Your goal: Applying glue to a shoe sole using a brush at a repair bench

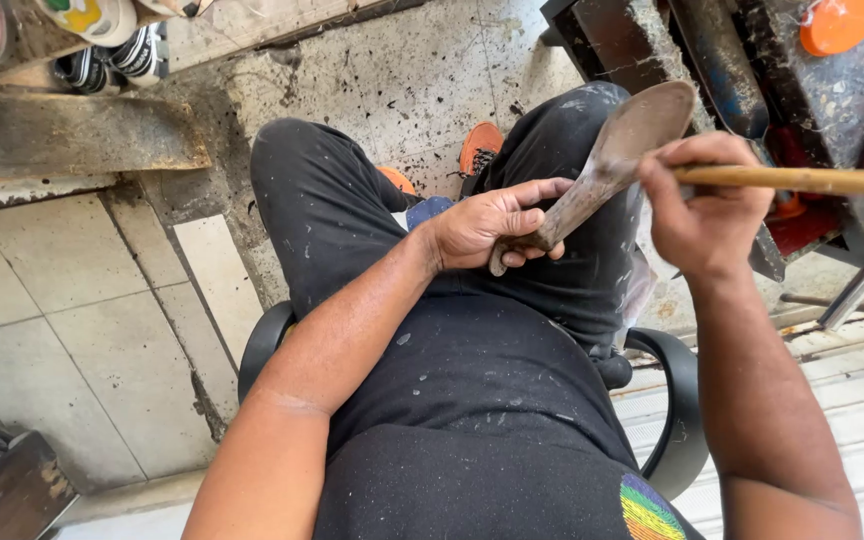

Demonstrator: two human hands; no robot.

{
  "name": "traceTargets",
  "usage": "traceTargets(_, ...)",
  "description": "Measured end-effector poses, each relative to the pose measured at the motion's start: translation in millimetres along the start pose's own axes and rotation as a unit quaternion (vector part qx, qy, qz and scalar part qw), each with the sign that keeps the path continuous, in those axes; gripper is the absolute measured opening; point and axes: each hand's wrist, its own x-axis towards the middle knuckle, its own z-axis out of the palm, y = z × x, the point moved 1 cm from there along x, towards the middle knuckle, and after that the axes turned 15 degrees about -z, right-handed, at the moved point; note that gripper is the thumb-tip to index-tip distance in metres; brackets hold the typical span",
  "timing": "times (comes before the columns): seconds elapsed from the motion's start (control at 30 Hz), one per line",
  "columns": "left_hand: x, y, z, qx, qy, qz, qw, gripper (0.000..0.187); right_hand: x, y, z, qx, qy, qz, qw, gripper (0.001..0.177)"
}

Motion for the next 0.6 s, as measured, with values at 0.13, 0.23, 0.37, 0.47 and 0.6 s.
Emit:
traceTargets(0.13, -1.8, 1.8, -0.3, 0.002, 0.001, 0.005, 1.000, 0.073, 2.8, -8.5, 0.8, -0.041, -0.011, -0.002, 0.999, 0.020)
traceTargets(0.23, -1.3, -1.5, -1.7, -0.010, 0.004, -0.004, 1.000, 0.074, 9.6, -1.8, -0.3, -0.039, -0.017, 0.037, 0.998, 0.021)
traceTargets(0.37, 0.4, 0.7, -1.9, -0.010, 0.000, -0.001, 1.000, 0.073, 42.1, 15.8, -0.5, -0.074, 0.061, 0.010, 0.995, 0.025)
traceTargets(0.47, -0.7, -1.0, -2.1, -0.014, 0.004, -0.002, 1.000, 0.074, 40.6, 47.0, -7.9, -0.123, 0.081, 0.013, 0.989, 0.022)
traceTargets(0.6, -0.3, 0.9, -2.7, 0.000, 0.011, 0.002, 1.000, 0.073, 47.5, 36.3, -7.9, -0.157, -0.020, -0.044, 0.986, 0.022)
